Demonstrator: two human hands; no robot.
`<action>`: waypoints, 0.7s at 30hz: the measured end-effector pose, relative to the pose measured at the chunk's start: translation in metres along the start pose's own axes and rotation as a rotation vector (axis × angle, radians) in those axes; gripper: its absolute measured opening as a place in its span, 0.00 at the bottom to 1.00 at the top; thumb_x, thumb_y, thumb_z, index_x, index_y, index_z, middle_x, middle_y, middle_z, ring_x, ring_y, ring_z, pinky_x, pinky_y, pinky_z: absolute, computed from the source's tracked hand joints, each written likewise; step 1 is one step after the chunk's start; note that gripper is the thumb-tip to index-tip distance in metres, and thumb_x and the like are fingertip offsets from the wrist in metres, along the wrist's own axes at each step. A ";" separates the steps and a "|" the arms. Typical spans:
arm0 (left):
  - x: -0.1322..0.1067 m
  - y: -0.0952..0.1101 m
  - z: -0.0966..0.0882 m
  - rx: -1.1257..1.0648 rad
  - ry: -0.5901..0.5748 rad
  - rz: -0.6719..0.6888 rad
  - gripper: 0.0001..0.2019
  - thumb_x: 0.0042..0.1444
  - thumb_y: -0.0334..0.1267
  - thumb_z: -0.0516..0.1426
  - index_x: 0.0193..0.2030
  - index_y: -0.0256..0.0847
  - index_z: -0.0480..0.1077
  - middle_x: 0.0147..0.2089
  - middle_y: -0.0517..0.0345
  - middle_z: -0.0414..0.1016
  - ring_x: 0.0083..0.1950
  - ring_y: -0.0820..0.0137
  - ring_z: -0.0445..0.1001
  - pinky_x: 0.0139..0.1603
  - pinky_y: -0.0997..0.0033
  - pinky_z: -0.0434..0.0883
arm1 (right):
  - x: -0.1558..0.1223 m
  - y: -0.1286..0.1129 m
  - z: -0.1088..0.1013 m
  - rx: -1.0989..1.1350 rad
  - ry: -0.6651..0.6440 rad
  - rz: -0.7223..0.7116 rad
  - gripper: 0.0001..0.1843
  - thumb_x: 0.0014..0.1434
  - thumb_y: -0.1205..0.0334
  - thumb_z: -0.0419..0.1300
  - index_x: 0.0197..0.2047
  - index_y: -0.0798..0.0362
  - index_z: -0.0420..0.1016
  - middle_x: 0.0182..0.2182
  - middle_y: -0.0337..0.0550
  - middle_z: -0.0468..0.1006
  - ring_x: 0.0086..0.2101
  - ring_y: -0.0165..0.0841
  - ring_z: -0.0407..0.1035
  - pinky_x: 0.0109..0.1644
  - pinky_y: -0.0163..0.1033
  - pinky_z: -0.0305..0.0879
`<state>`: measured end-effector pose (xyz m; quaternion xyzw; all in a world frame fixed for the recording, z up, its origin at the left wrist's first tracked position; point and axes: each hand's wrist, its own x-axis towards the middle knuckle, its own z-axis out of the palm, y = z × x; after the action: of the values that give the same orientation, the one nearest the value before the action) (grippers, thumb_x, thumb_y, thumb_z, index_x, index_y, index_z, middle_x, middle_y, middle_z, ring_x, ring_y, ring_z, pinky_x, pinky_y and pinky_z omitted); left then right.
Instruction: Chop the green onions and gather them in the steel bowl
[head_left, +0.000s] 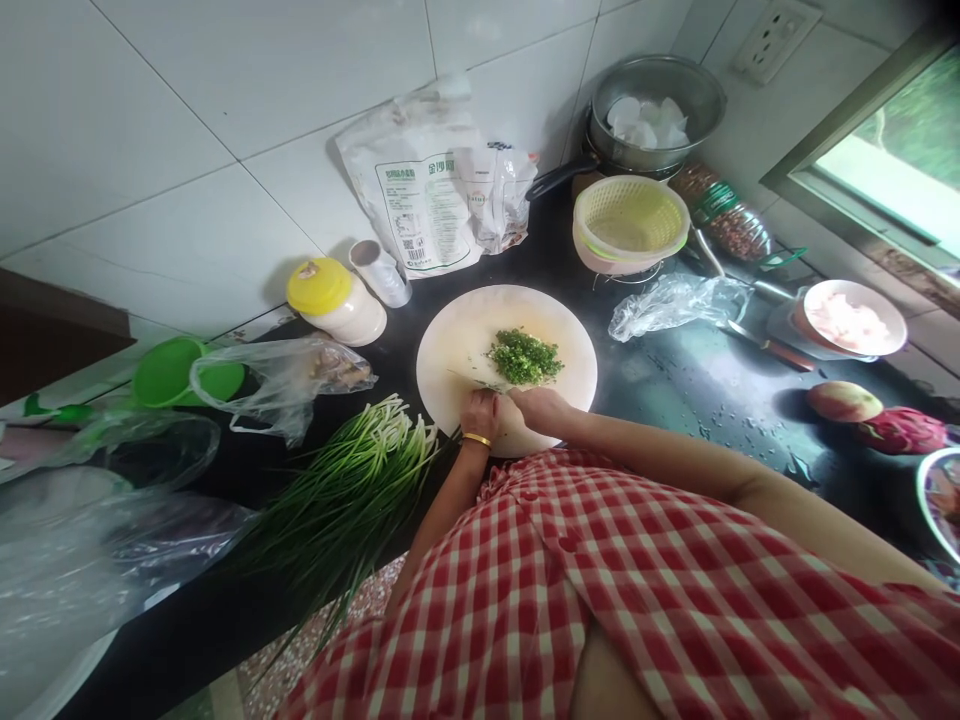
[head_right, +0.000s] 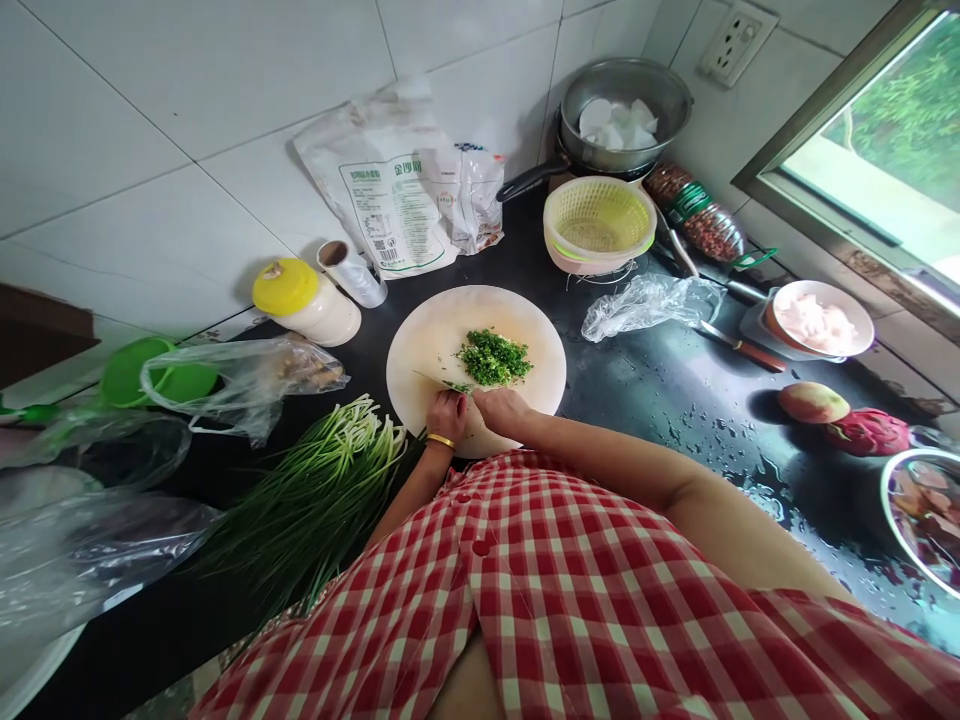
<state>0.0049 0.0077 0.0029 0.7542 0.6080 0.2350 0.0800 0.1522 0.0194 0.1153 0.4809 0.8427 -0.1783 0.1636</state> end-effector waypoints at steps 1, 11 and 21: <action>0.000 0.000 0.000 -0.001 -0.004 -0.001 0.10 0.60 0.34 0.48 0.35 0.39 0.71 0.34 0.49 0.73 0.40 0.64 0.69 0.43 0.63 0.67 | 0.001 0.000 0.001 0.001 -0.002 -0.002 0.16 0.58 0.73 0.46 0.49 0.59 0.64 0.35 0.52 0.77 0.39 0.39 0.73 0.36 0.37 0.64; 0.001 0.000 -0.001 0.017 -0.022 -0.015 0.11 0.60 0.35 0.48 0.36 0.39 0.71 0.36 0.48 0.73 0.40 0.63 0.69 0.42 0.63 0.67 | 0.000 0.004 0.000 0.033 -0.034 0.005 0.17 0.56 0.73 0.48 0.50 0.58 0.64 0.38 0.53 0.77 0.41 0.38 0.72 0.39 0.37 0.64; -0.007 0.003 -0.016 0.022 -0.090 0.075 0.12 0.59 0.32 0.50 0.46 0.41 0.71 0.45 0.50 0.73 0.44 0.63 0.67 0.47 0.62 0.67 | 0.009 0.023 0.002 0.049 0.016 0.068 0.18 0.57 0.72 0.46 0.50 0.58 0.65 0.38 0.53 0.77 0.39 0.39 0.72 0.39 0.39 0.63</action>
<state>-0.0009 -0.0020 0.0166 0.7873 0.5774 0.1967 0.0900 0.1679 0.0362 0.1057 0.5145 0.8226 -0.1894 0.1508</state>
